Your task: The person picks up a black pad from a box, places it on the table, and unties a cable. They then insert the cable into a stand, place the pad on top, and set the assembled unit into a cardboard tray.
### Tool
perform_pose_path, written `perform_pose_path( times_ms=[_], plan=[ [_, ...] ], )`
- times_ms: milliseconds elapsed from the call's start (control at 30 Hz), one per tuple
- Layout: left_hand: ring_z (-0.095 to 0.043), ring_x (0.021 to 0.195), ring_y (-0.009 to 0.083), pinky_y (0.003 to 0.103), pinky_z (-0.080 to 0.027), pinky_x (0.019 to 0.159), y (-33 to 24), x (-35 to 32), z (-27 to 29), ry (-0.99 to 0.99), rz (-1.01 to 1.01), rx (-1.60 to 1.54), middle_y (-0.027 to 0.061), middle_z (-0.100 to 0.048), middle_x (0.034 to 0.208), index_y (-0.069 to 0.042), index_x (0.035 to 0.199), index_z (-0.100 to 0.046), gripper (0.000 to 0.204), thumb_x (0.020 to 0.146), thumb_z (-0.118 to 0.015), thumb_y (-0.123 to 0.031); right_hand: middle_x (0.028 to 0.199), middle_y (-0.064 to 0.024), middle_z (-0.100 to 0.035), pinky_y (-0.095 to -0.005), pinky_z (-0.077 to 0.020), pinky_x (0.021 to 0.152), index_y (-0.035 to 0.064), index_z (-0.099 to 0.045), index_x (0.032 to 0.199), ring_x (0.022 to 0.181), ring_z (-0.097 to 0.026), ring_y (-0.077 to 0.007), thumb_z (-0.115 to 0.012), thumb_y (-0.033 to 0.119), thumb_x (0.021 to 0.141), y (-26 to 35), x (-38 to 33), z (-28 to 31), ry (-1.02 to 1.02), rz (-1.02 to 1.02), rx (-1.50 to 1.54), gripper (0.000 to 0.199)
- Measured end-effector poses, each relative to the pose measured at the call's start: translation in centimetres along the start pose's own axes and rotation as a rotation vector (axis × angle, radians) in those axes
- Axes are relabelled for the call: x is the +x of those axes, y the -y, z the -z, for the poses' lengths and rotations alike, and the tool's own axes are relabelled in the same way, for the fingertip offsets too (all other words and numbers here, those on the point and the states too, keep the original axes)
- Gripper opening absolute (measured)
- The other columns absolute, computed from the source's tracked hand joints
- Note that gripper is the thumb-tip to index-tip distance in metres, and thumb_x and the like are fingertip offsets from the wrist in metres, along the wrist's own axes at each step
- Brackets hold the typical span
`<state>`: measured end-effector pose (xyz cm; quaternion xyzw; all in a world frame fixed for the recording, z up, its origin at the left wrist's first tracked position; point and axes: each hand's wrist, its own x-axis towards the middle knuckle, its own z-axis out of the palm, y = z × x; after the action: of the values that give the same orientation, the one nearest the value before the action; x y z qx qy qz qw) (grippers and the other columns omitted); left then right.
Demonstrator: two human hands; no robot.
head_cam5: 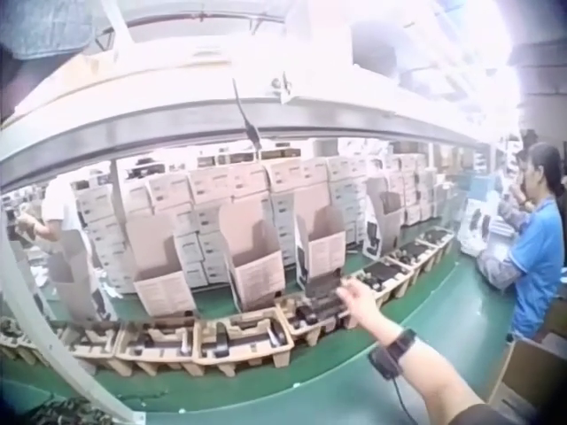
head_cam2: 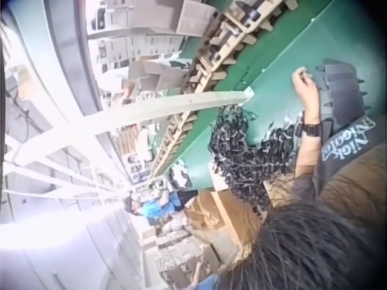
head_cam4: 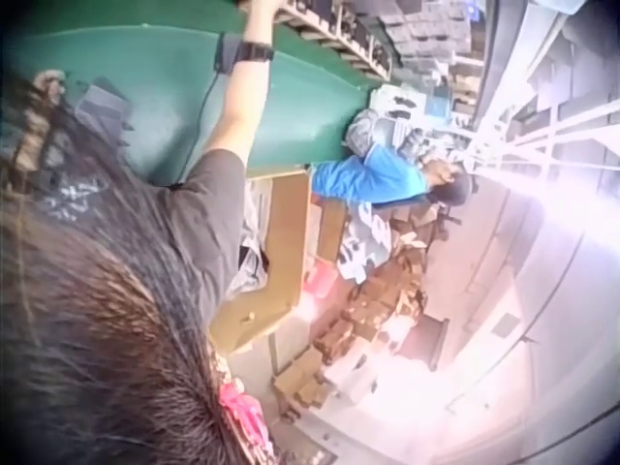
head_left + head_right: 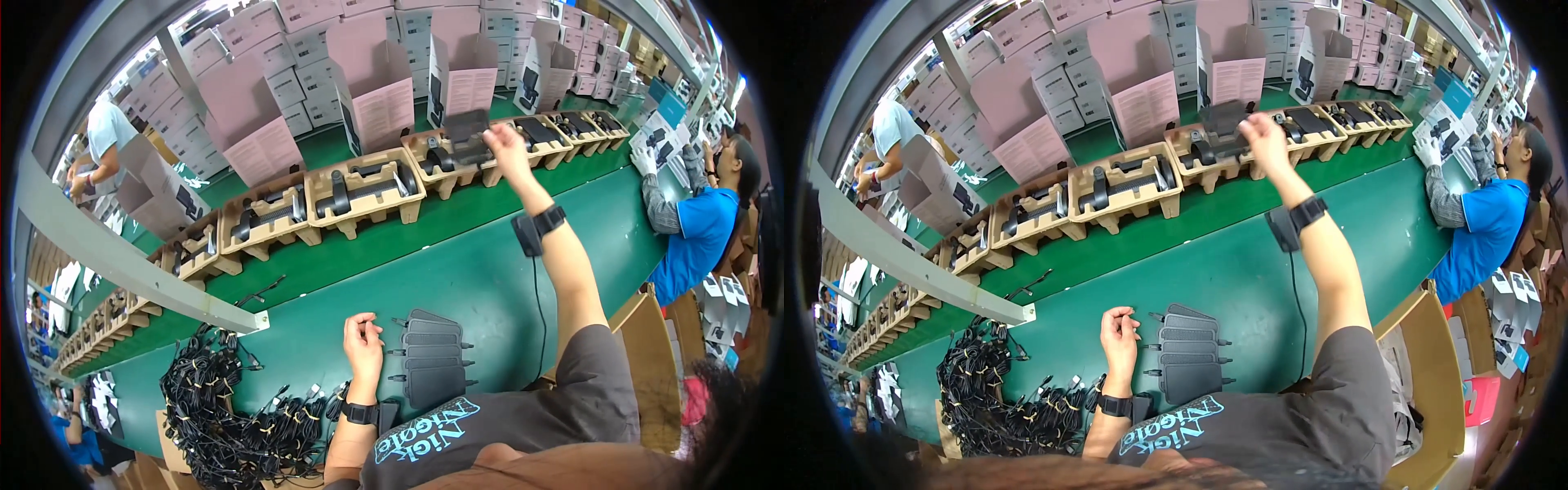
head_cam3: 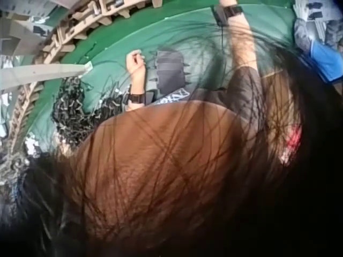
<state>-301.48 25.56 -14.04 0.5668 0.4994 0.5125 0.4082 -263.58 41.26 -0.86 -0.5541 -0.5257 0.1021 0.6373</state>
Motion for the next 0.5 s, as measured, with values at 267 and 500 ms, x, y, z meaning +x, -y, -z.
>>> perform_pose_path(
  times_ms=[267,500],
  plan=[
    [-0.054,0.066,0.0073,0.017,-0.043,0.047,0.5,-0.3,1.1,-0.036,0.041,0.041,0.0048,-0.055,0.088,-0.002,0.095,-0.049,0.009,0.088,-0.044,-0.001,0.095,-0.0179,-0.062,-0.039,-0.045,0.08,0.0033,-0.058,0.1,0.094,-0.058,-0.0327,-0.06,0.029,0.08,-7.0,4.6,-2.1,-0.007,-0.109,-0.531,0.033],
    [-0.054,0.063,0.0091,0.021,-0.042,0.046,1.1,0.2,0.7,-0.068,-0.087,0.025,0.0036,-0.051,0.081,-0.005,0.093,-0.054,0.01,0.088,-0.045,-0.001,0.11,-0.0185,-0.048,-0.0434,-0.0427,0.083,0.0136,-0.045,0.12,0.102,-0.048,-0.0358,-0.057,0.008,0.077,-6.4,3.1,-2.6,-0.013,0.329,-1.056,0.045]
  ],
)
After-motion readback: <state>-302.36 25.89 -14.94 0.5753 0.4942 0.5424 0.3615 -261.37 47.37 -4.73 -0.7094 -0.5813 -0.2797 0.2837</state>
